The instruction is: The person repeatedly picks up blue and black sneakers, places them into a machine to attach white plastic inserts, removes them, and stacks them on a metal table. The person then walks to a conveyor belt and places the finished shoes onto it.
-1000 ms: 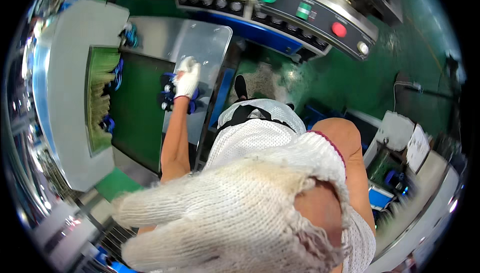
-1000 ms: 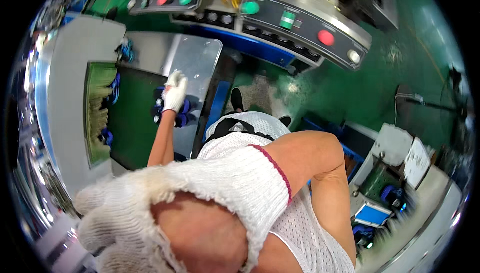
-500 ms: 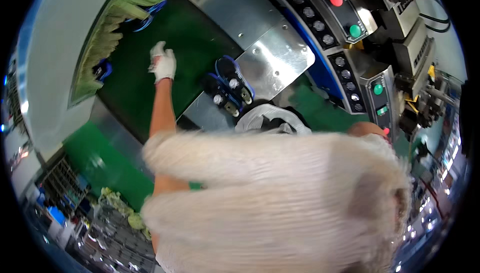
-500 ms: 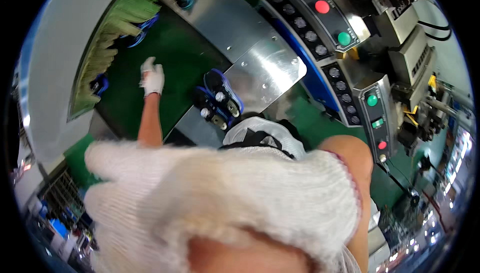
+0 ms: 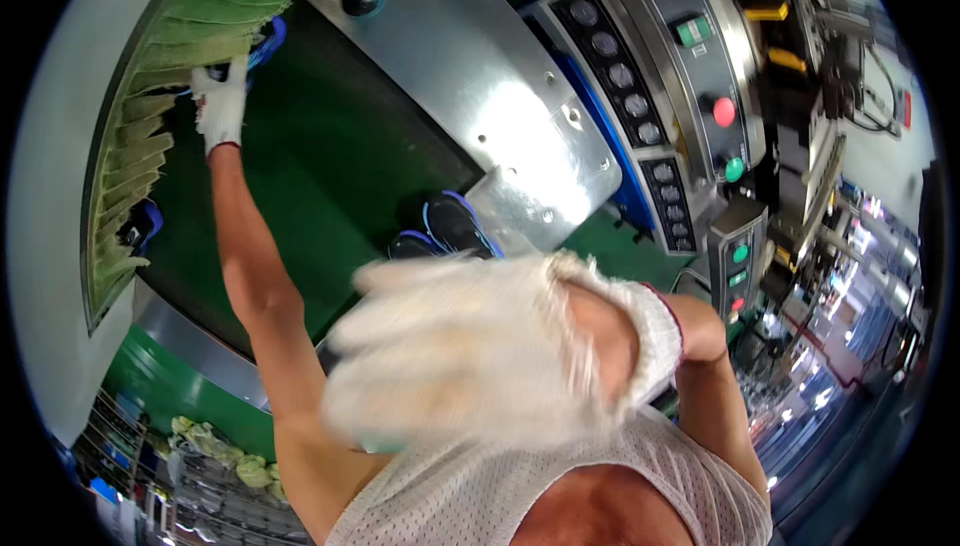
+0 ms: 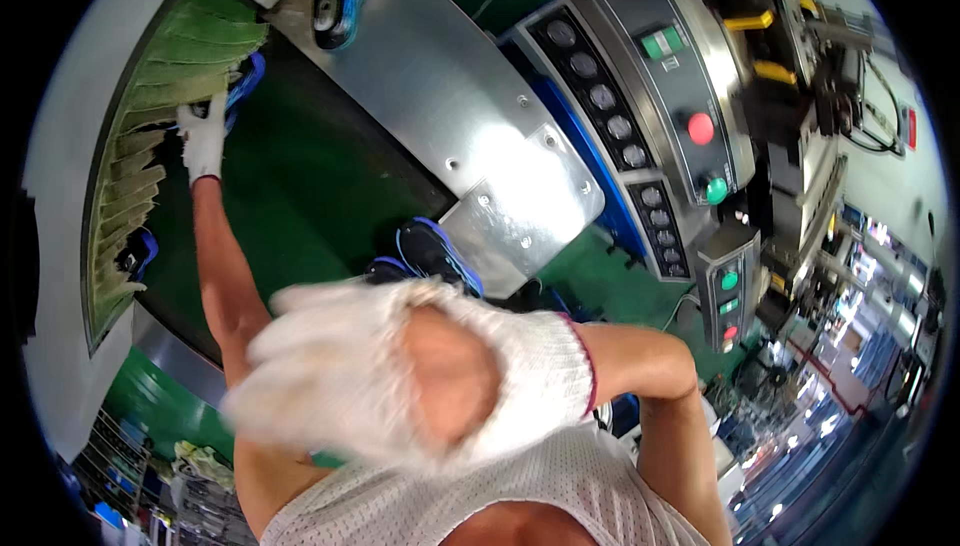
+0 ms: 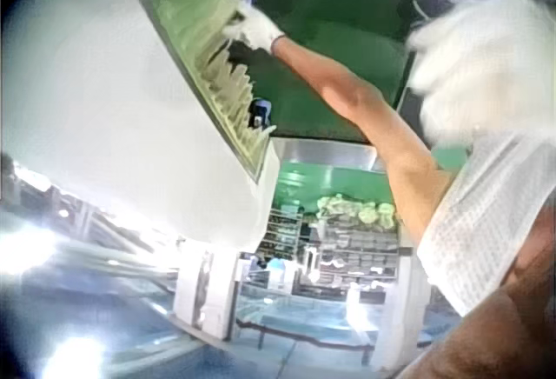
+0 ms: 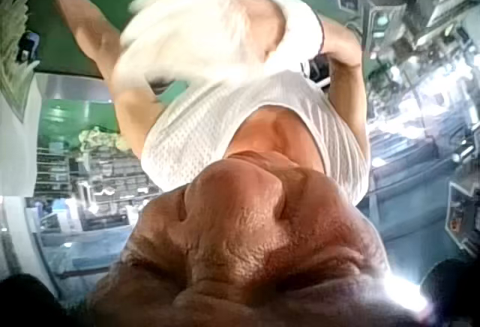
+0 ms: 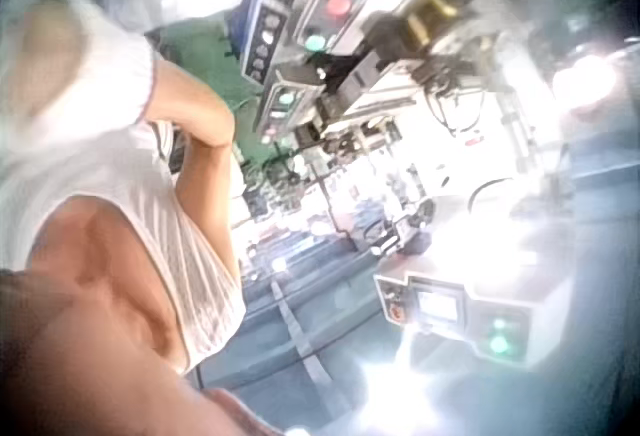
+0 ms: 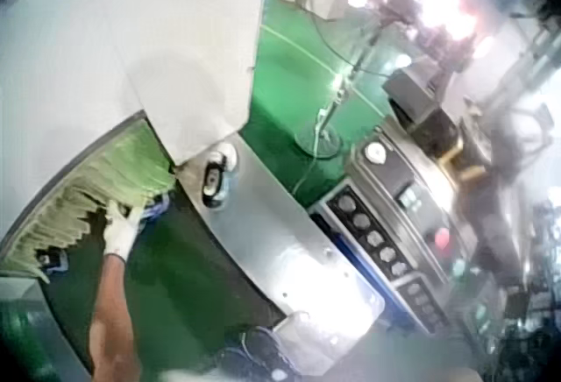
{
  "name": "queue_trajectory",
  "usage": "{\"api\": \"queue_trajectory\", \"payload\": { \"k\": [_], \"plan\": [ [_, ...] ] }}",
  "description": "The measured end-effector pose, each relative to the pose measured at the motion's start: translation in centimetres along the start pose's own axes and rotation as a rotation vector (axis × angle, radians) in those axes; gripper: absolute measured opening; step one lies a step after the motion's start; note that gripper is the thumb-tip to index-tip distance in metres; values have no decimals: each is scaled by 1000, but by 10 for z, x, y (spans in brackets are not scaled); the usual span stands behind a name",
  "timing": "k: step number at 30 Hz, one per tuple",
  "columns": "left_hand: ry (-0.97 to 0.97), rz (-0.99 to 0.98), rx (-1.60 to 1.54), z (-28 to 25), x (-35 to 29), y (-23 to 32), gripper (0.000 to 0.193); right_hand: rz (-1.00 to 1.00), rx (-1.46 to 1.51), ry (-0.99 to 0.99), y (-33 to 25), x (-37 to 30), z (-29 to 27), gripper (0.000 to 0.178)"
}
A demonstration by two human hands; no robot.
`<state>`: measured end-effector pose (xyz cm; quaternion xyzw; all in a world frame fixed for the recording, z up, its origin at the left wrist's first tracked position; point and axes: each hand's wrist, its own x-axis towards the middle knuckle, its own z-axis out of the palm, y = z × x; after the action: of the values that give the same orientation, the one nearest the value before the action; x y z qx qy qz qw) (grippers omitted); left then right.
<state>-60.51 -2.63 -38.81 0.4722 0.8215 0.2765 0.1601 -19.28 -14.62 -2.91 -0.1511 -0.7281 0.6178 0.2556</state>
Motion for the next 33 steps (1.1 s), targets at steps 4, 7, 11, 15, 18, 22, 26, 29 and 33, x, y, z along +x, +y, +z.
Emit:
{"api": "queue_trajectory", "payload": {
  "k": [4, 7, 11, 15, 18, 22, 26, 29, 33],
  "plan": [
    [45, 130, 303, -1, -42, 41, 61, 645, -68, 247, 16, -55, 0, 30],
    [88, 184, 129, -13, -82, 74, 37, 923, -92, 344, 26, -131, 2, 37],
    [-74, 243, 62, -25, -164, 95, 24, 1041, -151, 385, 9, -180, 5, 37],
    [-268, 463, -49, -49, -251, 172, 17, 984, -245, 310, 19, -216, 20, 59],
    [-432, 618, -274, -62, -322, 253, 20, 761, -550, 253, 43, -219, 26, 74],
    [-583, 971, -386, -77, -386, 380, 21, 588, -699, 464, 64, -228, 18, 66],
    [-664, 1231, -463, -83, -408, 488, 30, 380, -372, 820, 4, -286, -26, 65],
    [-738, 1316, -595, -87, -411, 567, 42, 632, 171, 908, -54, -345, -62, 70],
    [-417, 1166, -644, -60, -398, 637, 43, 631, 666, 1240, -81, -429, -76, 40]
  ]
}}
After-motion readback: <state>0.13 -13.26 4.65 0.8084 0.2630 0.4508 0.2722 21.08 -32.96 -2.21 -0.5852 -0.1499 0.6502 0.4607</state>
